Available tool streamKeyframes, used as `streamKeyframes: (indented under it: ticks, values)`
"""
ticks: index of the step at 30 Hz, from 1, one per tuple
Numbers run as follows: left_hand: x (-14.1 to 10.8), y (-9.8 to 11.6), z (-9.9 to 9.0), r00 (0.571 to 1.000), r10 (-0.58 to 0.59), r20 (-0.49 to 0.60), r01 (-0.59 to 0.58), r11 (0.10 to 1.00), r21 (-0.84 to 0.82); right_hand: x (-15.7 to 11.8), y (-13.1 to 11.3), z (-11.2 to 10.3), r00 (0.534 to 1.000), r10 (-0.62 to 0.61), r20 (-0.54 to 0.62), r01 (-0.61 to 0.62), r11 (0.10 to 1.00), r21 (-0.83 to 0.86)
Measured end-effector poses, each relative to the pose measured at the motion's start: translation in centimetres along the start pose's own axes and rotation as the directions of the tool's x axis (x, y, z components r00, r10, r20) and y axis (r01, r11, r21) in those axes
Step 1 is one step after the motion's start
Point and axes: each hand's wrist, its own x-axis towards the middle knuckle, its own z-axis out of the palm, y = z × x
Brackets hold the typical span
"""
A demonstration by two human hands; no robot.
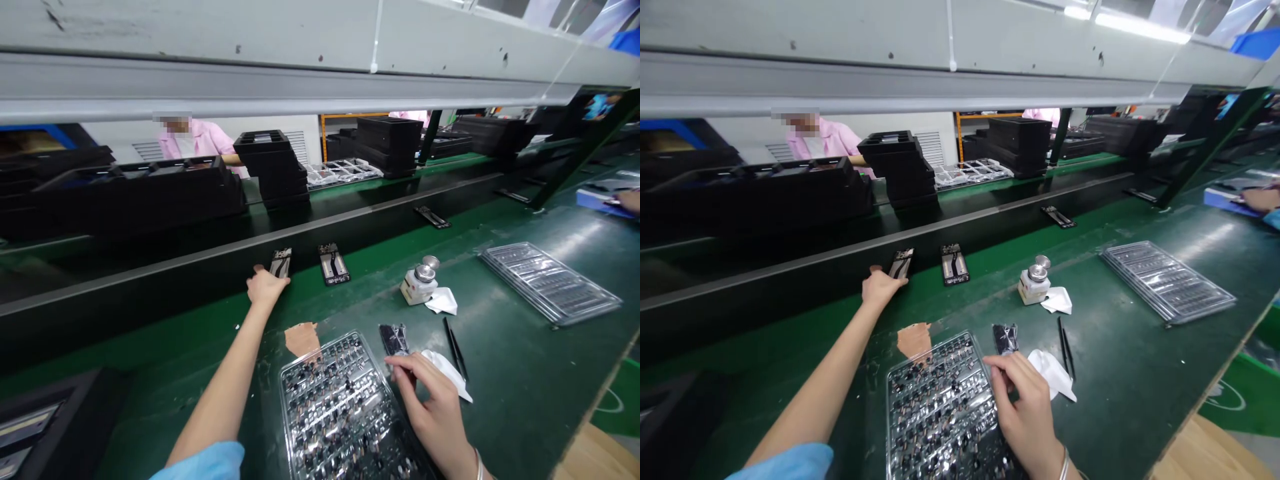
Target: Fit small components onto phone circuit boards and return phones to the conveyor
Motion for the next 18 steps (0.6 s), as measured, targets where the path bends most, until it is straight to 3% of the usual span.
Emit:
streamKeyframes:
  ticks: [4, 8, 10, 13, 15, 18]
  values:
    - [-3.8, 0.0, -3.2, 0.966, 0.064, 0.251, -0.002, 0.971, -0.239, 0.2, -0.1, 0.0, 0.992, 0.120, 0.024, -0.122, 0.990, 0.077]
    - [-13.0, -1.1, -4.0, 0.906, 0.234, 0.352, -0.079, 0.912, -0.403, 0.4, -0.7, 0.5, 0.919, 0.311, 0.243, -0.381, 0.859, 0.342]
    - [-18.1, -2.0, -3.8, 0.835, 0.382, 0.397, -0.212, 0.888, -0.407, 0.2, -1.1, 0.7, 0.880, 0.321, 0.350, -0.462, 0.752, 0.470]
    - [-23.4, -3.3, -3.4, 0.785, 0.439, 0.437, -0.276, 0.879, -0.388, -0.9, -1.5, 0.6, 0.855, 0.346, 0.387, -0.514, 0.671, 0.535]
    - [-24.9, -4.2, -3.3, 0.781, 0.394, 0.485, -0.186, 0.888, -0.421, -1.7, -1.7, 0.3, 0.813, 0.368, 0.450, -0.572, 0.646, 0.505]
    - [-24.7, -5.5, -3.2, 0.737, 0.261, 0.623, 0.130, 0.851, -0.510, -2.3, -1.7, -0.2, 0.661, 0.311, 0.683, -0.689, 0.613, 0.387]
